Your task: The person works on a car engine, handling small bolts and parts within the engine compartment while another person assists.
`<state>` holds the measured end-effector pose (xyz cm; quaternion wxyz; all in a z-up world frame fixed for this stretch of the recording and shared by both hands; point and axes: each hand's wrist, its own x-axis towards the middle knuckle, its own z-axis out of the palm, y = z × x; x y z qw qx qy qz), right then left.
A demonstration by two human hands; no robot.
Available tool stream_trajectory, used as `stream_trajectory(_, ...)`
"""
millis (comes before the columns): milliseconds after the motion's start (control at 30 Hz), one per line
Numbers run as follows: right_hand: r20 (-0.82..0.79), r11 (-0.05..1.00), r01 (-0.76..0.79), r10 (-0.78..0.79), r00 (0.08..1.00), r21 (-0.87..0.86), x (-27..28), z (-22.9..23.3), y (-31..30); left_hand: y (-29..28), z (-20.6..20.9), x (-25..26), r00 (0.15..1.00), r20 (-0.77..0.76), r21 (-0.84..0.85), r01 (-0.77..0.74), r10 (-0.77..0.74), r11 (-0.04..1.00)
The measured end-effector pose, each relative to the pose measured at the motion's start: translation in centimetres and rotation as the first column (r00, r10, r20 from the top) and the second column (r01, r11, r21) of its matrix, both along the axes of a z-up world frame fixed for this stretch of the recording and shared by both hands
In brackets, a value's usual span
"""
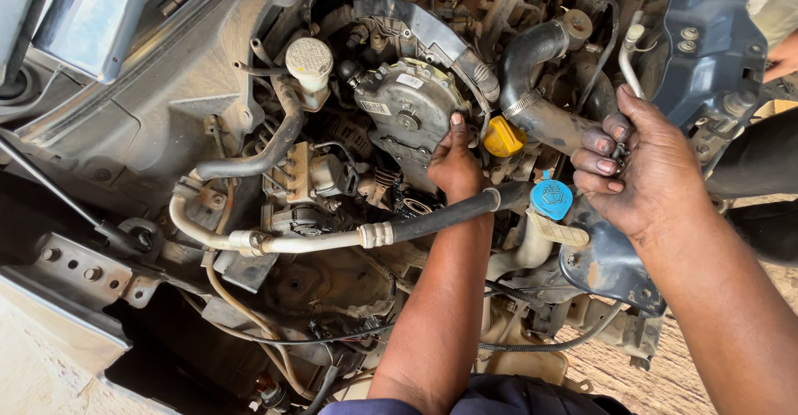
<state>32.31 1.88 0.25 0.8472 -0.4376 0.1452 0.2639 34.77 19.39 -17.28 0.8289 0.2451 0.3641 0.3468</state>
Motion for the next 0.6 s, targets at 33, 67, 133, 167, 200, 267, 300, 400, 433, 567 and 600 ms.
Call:
stream_trajectory(33,-0.003,1.0,0.006,-0.006,1.0,-0.012,0.0,0.0,0.0,0.0,0.0,0.0,1.0,0.004,0.068,0.004,-0.004,0.998)
stream_trajectory(67,-0.004,1.0,0.008,-0.008,1.0,-0.013,-0.1,0.0,0.0,0.0,0.0,-0.1,1.0,0.005,0.134,0.008,-0.009,0.991)
stream_trajectory(133,0.0,1.0,0.01,-0.01,1.0,-0.006,-0.1,0.0,0.0,-0.1,0.3,-0.2,1.0,-0.008,0.148,0.016,-0.015,0.989)
stream_trajectory(167,0.0,1.0,0.01,-0.01,1.0,-0.005,-0.1,0.0,0.0,-0.1,0.5,-0.2,1.0,-0.021,0.164,0.022,-0.019,0.986)
stream_trajectory(200,-0.003,1.0,0.017,-0.017,1.0,-0.02,-0.1,0.0,0.1,-0.3,0.8,-0.3,1.0,-0.018,0.164,0.022,-0.02,0.986)
stream_trajectory(267,-0.003,0.999,0.025,-0.025,1.0,-0.036,-0.1,0.1,0.0,-0.7,1.1,-0.3,0.996,0.091,0.095,-0.015,0.006,0.995)
stream_trajectory(300,0.002,0.999,0.027,-0.027,1.0,-0.03,-0.1,0.0,0.1,-0.5,1.1,-0.3,0.996,0.093,0.095,-0.014,0.005,0.995)
stream_trajectory(400,-0.001,0.999,0.032,-0.032,0.999,-0.024,-0.1,0.0,0.1,0.6,0.8,-0.4,0.997,0.029,0.036,0.075,-0.076,0.997)
stream_trajectory(433,-0.008,0.999,0.038,-0.038,0.999,-0.024,-0.1,0.1,0.1,0.8,0.8,-0.4,0.996,0.023,0.058,0.082,-0.083,0.995)
stream_trajectory(567,-0.005,0.999,0.04,-0.04,0.999,-0.012,0.0,0.1,0.0,0.5,0.8,-0.5,0.993,0.071,0.028,0.096,-0.098,0.995)
stream_trajectory(600,-0.004,0.999,0.039,-0.039,0.999,-0.011,0.0,0.1,0.0,0.5,0.7,-0.5,0.992,0.071,0.029,0.1,-0.102,0.995)
